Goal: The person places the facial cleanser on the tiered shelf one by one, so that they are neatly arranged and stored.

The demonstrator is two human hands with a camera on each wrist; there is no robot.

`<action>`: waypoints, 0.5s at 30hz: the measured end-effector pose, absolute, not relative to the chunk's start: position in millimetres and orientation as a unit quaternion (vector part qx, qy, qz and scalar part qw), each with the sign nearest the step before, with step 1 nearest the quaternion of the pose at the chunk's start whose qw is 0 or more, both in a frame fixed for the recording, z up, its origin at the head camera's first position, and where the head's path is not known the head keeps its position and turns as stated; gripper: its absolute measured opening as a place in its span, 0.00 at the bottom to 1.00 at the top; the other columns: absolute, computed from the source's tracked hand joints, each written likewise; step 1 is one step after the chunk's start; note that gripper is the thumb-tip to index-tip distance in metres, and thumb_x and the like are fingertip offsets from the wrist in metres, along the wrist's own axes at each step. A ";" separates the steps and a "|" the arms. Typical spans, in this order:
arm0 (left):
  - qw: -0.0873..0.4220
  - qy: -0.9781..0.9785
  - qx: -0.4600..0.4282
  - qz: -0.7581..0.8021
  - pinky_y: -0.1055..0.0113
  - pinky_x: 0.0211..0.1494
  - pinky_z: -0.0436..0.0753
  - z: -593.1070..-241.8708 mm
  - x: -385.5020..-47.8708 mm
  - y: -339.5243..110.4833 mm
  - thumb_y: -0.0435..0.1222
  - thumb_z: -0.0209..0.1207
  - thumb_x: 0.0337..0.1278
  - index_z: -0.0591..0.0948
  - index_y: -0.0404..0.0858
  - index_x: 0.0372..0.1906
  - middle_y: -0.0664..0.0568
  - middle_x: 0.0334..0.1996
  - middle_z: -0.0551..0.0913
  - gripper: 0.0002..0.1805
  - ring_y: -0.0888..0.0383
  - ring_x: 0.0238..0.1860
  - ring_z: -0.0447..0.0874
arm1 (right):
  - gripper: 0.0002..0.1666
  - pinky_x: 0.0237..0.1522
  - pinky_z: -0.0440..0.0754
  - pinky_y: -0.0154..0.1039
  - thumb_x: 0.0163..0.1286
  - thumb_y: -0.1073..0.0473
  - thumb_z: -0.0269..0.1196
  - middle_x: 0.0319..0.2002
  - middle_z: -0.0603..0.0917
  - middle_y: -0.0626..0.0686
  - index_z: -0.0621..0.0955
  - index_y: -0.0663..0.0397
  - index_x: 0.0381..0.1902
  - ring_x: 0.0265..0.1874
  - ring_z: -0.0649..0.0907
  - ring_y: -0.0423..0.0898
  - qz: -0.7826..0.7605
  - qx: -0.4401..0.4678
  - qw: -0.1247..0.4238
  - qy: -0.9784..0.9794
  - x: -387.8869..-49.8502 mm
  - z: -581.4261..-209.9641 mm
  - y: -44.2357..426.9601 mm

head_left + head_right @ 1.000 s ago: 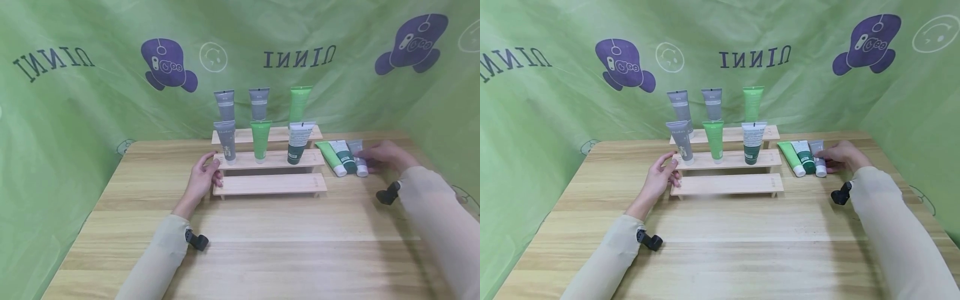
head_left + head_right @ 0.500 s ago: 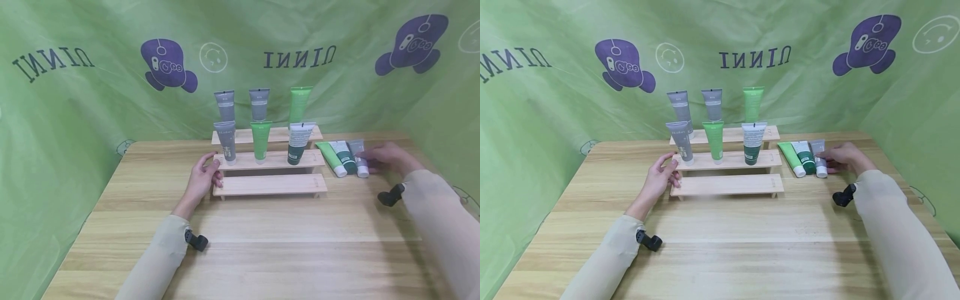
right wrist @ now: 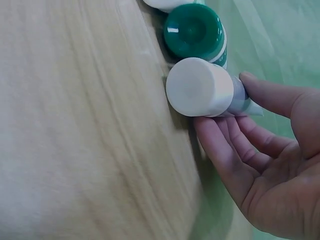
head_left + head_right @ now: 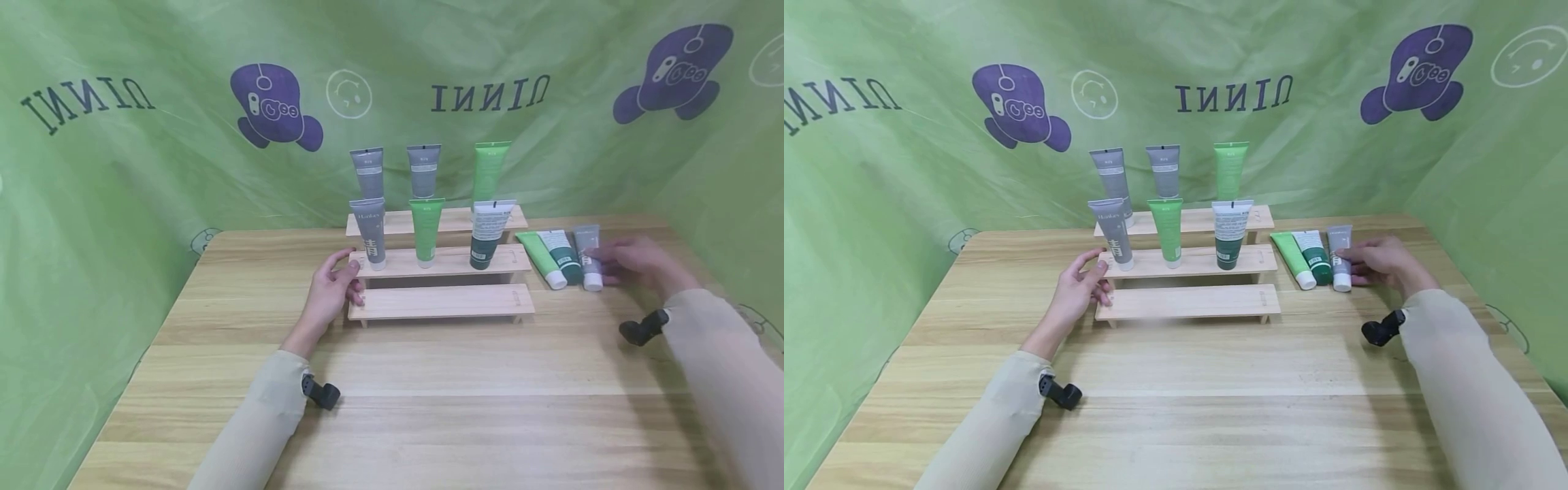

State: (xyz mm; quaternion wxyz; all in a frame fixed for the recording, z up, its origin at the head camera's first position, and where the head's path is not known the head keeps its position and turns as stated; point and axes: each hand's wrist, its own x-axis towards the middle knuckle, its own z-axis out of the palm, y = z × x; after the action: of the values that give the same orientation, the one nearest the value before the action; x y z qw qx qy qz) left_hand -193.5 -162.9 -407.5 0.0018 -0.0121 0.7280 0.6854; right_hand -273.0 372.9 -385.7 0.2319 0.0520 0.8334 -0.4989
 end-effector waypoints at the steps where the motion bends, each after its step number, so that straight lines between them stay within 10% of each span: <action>1: 0.002 0.727 -0.014 0.687 0.64 0.29 0.88 -407.2 -193.4 -162.6 0.40 0.55 0.75 0.68 0.41 0.73 0.46 0.25 0.80 0.26 0.59 0.18 0.80 | 0.26 0.42 0.87 0.39 0.76 0.51 0.61 0.34 0.83 0.48 0.71 0.69 0.56 0.35 0.83 0.42 -0.517 0.061 0.233 0.822 -270.4 -386.2 372.3; 15: -0.012 0.722 -0.057 0.689 0.69 0.25 0.85 -400.3 -190.4 -158.1 0.39 0.60 0.71 0.70 0.41 0.72 0.41 0.30 0.82 0.28 0.59 0.18 0.81 | 0.25 0.47 0.87 0.43 0.71 0.60 0.66 0.40 0.84 0.50 0.67 0.57 0.59 0.40 0.84 0.47 -0.685 0.093 0.191 0.697 -234.2 -385.4 369.2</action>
State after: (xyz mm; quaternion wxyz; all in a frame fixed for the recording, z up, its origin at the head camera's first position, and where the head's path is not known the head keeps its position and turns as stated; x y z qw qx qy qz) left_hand -190.4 -158.1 -400.3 -0.0122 -0.0575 0.7221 0.6893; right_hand -234.2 369.2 -385.4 0.1910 0.0934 0.6971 -0.6847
